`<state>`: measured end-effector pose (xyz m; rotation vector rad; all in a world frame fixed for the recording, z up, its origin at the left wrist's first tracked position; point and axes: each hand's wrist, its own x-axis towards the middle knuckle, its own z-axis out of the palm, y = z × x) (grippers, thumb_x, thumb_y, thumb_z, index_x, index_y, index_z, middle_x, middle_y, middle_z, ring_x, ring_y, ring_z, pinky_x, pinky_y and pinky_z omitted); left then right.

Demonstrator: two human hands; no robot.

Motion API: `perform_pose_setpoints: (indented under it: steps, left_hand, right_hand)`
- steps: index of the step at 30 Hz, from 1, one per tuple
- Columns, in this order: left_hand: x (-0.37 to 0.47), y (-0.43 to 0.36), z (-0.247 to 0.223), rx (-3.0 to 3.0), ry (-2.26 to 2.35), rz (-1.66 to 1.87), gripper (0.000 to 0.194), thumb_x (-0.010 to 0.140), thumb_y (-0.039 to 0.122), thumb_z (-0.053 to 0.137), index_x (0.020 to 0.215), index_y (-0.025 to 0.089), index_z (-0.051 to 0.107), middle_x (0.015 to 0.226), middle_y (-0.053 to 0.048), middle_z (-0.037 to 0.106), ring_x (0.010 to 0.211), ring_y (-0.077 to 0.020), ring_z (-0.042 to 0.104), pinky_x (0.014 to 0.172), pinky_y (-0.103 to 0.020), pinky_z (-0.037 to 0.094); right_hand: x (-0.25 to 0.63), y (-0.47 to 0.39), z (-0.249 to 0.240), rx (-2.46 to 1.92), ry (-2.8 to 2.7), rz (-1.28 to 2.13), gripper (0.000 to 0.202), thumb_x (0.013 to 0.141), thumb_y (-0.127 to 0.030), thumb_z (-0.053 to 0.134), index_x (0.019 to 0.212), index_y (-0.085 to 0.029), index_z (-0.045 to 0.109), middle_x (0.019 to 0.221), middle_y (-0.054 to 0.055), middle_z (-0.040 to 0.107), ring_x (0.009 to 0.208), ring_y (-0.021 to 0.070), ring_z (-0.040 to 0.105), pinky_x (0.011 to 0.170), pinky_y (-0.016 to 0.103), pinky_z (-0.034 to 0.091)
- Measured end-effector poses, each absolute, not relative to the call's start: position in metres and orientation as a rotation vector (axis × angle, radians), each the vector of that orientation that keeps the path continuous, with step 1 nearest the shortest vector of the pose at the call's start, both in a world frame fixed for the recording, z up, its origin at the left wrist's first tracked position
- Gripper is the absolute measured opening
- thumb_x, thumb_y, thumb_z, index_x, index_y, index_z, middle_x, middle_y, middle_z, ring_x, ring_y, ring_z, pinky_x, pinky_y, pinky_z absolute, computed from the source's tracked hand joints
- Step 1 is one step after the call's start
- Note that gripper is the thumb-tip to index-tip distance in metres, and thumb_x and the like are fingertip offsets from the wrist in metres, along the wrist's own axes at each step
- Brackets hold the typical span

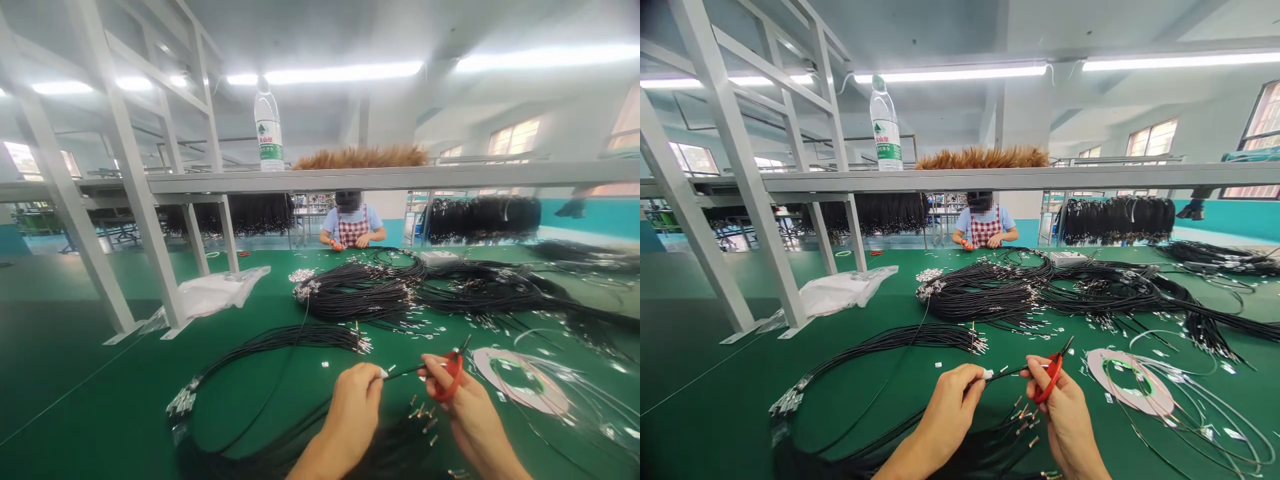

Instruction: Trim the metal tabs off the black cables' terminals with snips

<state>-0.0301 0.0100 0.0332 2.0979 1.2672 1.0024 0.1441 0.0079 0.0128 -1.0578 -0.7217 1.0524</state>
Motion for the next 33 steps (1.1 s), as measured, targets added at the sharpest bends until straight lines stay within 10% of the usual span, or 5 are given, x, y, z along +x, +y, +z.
perform_pose_setpoints:
  steps: [33]
  left_hand:
    - [-0.006, -0.013, 0.049, 1.651, 1.093, 0.973, 0.023, 0.083, 0.034, 0.046, 0.069, 0.017, 0.05, 0.052, 0.003, 0.045, 0.049, -0.0096, 0.039, 0.05, -0.022, 0.028]
  right_hand:
    - [0.122, -0.032, 0.035, -0.939, -0.811, 1.161, 0.032, 0.067, -0.045, 0.075, 0.083, -0.018, 0.07, 0.06, 0.0, 0.065, 0.044, 0.009, 0.05, 0.044, 0.02, 0.038]
